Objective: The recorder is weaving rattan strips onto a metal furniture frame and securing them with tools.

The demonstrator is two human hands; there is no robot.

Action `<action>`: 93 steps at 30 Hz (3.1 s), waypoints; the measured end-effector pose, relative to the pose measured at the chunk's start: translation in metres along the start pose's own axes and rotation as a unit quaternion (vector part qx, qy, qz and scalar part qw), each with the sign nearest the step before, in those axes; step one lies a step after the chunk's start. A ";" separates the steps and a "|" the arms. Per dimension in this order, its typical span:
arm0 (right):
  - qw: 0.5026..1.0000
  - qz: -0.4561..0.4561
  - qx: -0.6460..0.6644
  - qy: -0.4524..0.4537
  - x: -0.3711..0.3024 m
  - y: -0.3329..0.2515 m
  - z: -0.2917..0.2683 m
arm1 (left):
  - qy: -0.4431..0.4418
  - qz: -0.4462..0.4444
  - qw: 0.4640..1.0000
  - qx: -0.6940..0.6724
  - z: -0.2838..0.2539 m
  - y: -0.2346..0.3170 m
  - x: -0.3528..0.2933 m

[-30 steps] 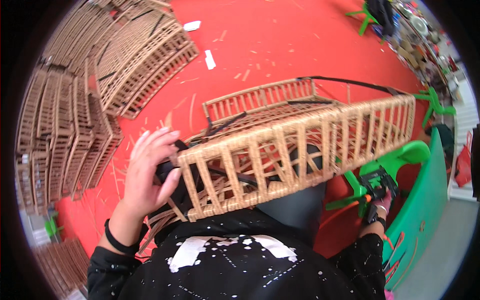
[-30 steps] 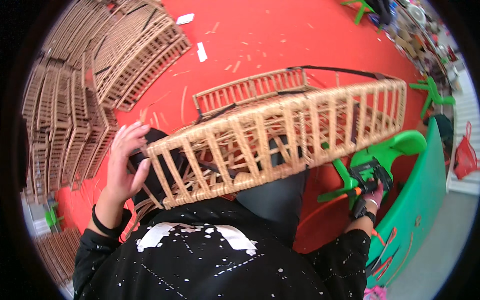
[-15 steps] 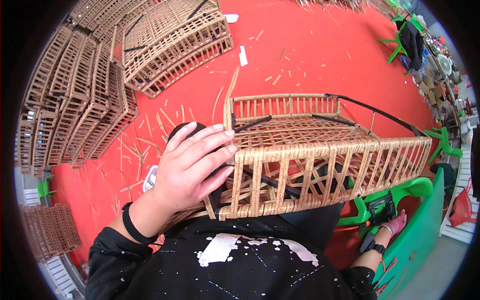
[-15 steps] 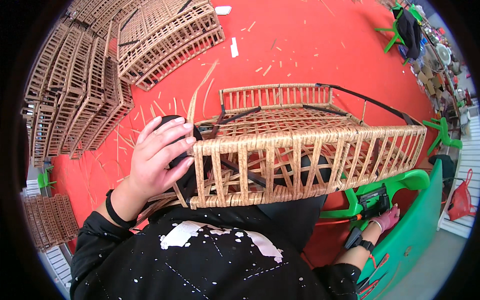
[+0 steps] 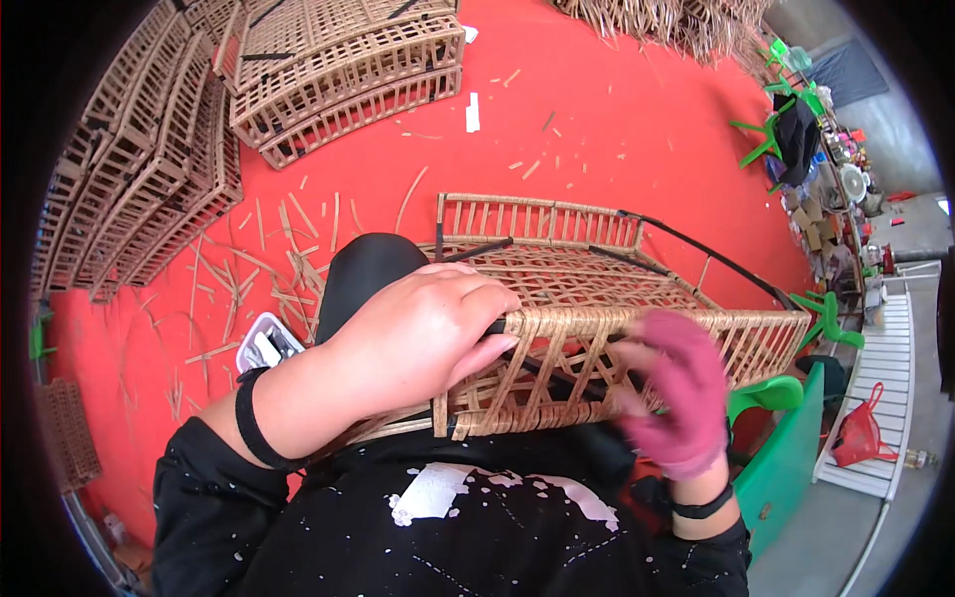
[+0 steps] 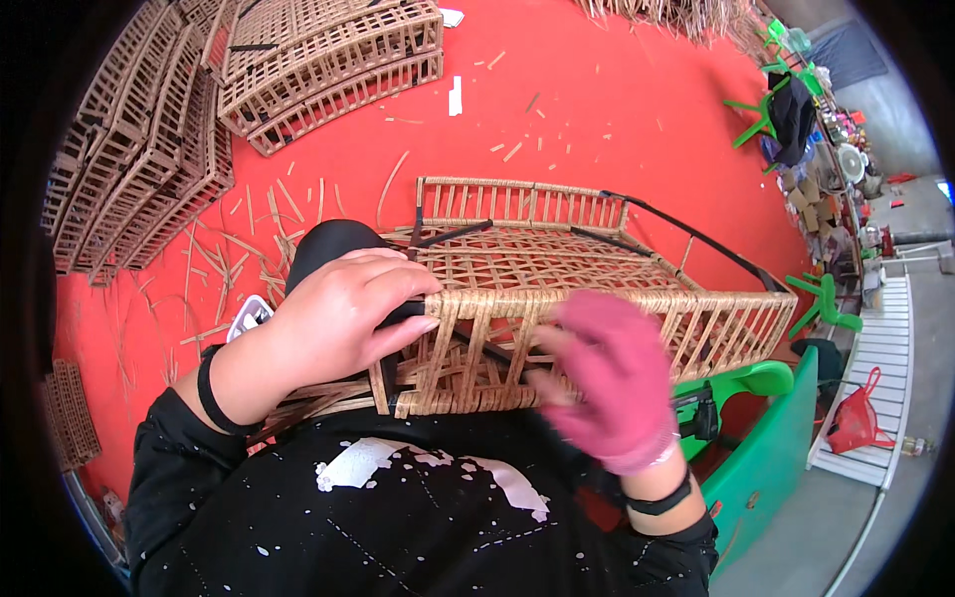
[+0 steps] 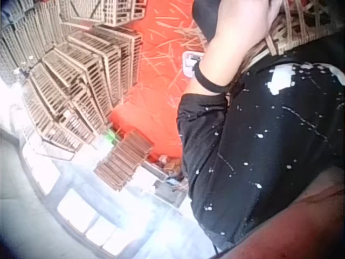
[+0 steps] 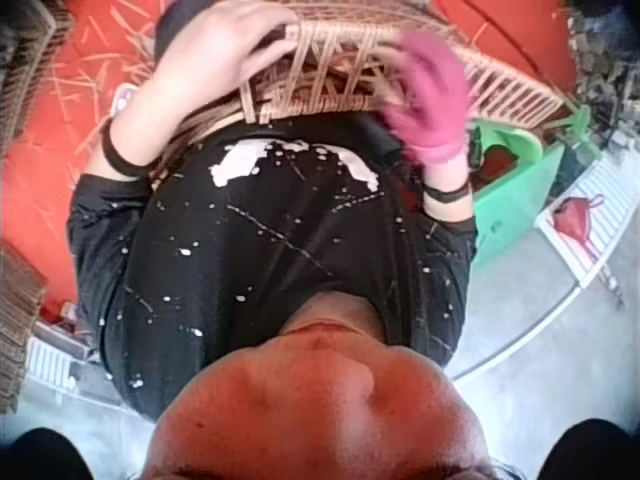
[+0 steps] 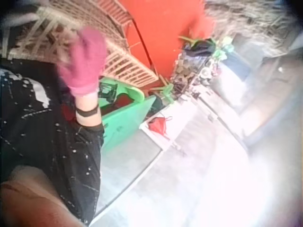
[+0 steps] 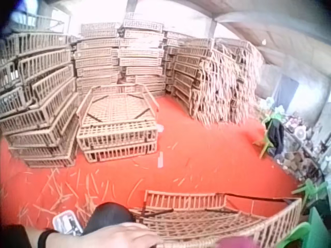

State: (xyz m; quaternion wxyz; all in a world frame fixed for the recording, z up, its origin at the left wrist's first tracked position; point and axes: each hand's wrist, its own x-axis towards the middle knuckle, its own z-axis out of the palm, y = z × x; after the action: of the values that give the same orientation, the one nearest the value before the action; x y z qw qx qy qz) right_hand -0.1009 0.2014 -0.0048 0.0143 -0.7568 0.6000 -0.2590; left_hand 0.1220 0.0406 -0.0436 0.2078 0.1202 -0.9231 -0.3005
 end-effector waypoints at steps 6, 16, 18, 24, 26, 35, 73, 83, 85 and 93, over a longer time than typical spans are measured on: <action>0.998 0.008 0.050 -0.038 0.041 -0.025 0.045 | -0.101 -0.063 0.985 -0.123 -0.010 -0.015 0.002; 0.999 -0.020 0.010 -0.041 0.044 -0.026 0.064 | -0.064 -0.060 0.994 -0.069 -0.006 -0.012 -0.018; 0.999 -0.021 0.002 -0.034 0.046 -0.028 0.064 | 0.047 -0.048 0.997 -0.027 -0.008 -0.005 -0.025; 0.996 -0.035 -0.028 -0.073 0.059 -0.030 0.050 | 0.053 -0.114 0.985 -0.121 -0.013 0.038 -0.061; 0.986 0.011 -0.004 -0.166 0.064 -0.028 0.046 | -0.066 -0.189 0.960 -0.199 -0.009 0.048 -0.067; 0.919 0.152 0.139 -0.336 0.085 -0.017 0.038 | -0.092 -0.310 0.815 -0.481 0.019 0.060 -0.062; 0.988 -0.140 0.030 -0.049 0.038 -0.019 0.036 | -0.079 -0.335 0.812 -0.472 -0.006 0.082 -0.042; 0.991 -0.100 0.083 -0.009 0.013 -0.047 0.018 | 0.028 0.015 0.999 -0.041 -0.008 0.055 -0.050; 0.992 -0.106 0.069 -0.018 0.012 -0.053 0.015 | -0.003 0.044 0.998 -0.046 0.000 0.051 -0.045; 0.980 -0.143 0.105 -0.087 0.019 -0.051 -0.009 | -0.029 0.131 0.986 -0.098 0.018 0.039 -0.027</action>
State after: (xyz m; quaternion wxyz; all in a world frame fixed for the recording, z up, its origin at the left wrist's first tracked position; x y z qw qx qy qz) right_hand -0.0557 0.2008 0.0269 0.1081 -0.8487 0.4516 -0.2531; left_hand 0.1339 0.0896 -0.0420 0.2290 -0.0317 -0.9024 -0.3635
